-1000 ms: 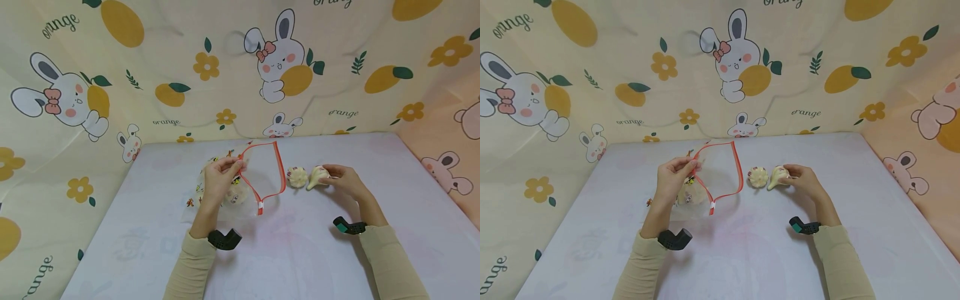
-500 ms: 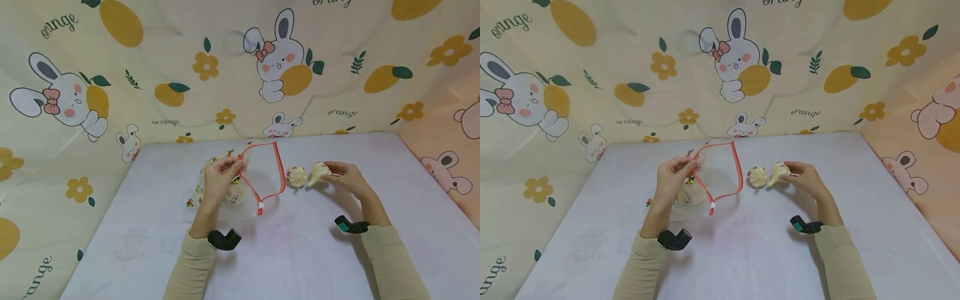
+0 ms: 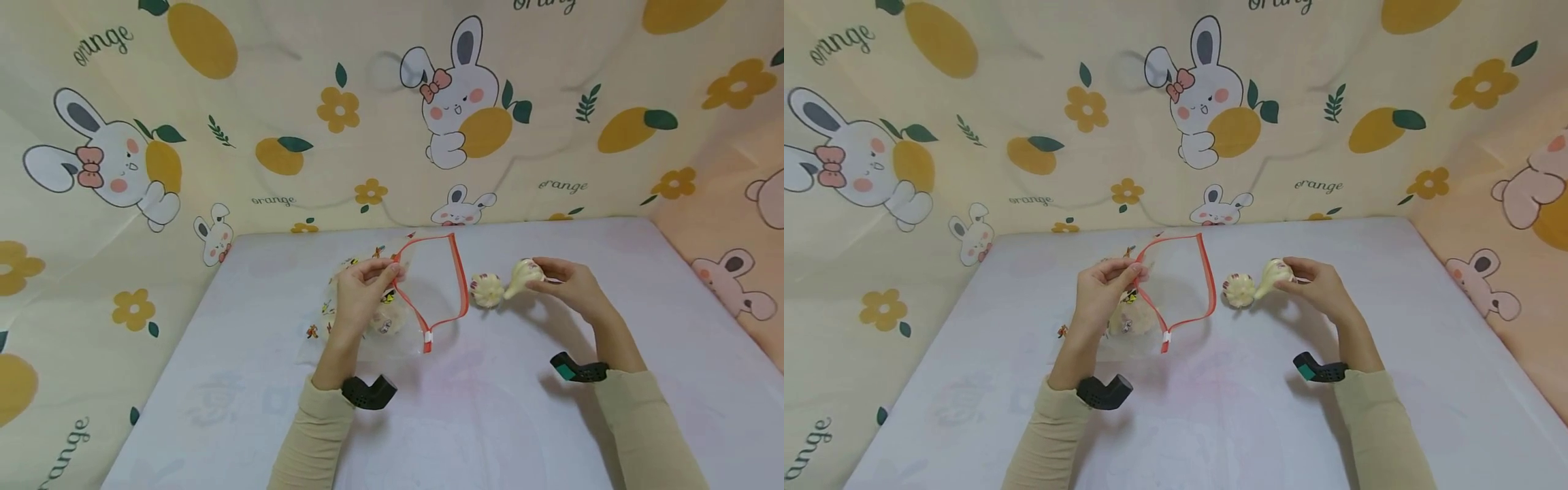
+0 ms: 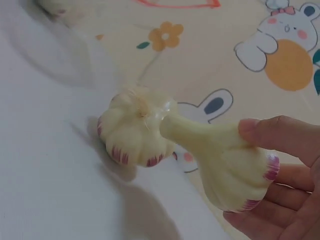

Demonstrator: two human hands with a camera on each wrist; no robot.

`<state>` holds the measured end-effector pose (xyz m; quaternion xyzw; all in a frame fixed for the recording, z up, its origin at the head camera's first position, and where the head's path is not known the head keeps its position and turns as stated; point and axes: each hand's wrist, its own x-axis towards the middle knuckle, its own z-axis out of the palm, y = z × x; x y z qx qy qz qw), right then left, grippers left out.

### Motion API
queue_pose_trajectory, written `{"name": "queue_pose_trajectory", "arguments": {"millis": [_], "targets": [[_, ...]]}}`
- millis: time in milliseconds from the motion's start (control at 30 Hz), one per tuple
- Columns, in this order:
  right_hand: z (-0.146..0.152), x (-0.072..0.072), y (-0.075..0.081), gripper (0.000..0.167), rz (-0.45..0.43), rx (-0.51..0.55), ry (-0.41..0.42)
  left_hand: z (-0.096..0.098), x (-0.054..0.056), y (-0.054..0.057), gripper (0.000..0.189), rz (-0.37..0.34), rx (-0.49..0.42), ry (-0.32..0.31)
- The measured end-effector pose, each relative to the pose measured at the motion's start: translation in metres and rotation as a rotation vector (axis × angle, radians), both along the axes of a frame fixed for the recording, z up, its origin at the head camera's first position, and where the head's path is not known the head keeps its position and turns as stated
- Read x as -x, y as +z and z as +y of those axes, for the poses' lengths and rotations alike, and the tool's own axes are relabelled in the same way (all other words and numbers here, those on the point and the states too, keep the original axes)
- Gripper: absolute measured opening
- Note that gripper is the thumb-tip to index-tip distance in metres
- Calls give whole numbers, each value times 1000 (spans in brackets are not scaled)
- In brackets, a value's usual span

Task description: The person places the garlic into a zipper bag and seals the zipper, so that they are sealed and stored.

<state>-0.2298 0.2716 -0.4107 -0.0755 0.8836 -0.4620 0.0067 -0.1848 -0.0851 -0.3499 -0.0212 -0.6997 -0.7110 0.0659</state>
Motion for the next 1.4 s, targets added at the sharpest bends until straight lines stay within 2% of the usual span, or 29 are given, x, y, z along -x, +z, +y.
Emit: {"name": "queue_pose_trajectory", "arguments": {"millis": [167, 433, 900, 1167, 1400], "targets": [[-3, 0, 8, 60, 6, 18, 3, 0, 0, -2, 18, -3, 2, -3], [-11, -5, 18, 61, 14, 105, 13, 0, -1, 0, 18, -1, 16, -2], [-22, -14, 31, 55, 67, 144, 37, 2, 0, 0, 18, -12, 9, -5], [-28, -18, 37, 56, 47, 140, 47, 2, 0, 0, 18, -9, 0, -12], [-36, -21, 42, 55, 65, 169, 79, 1, 1, -2, 18, -13, 2, -18]]}}
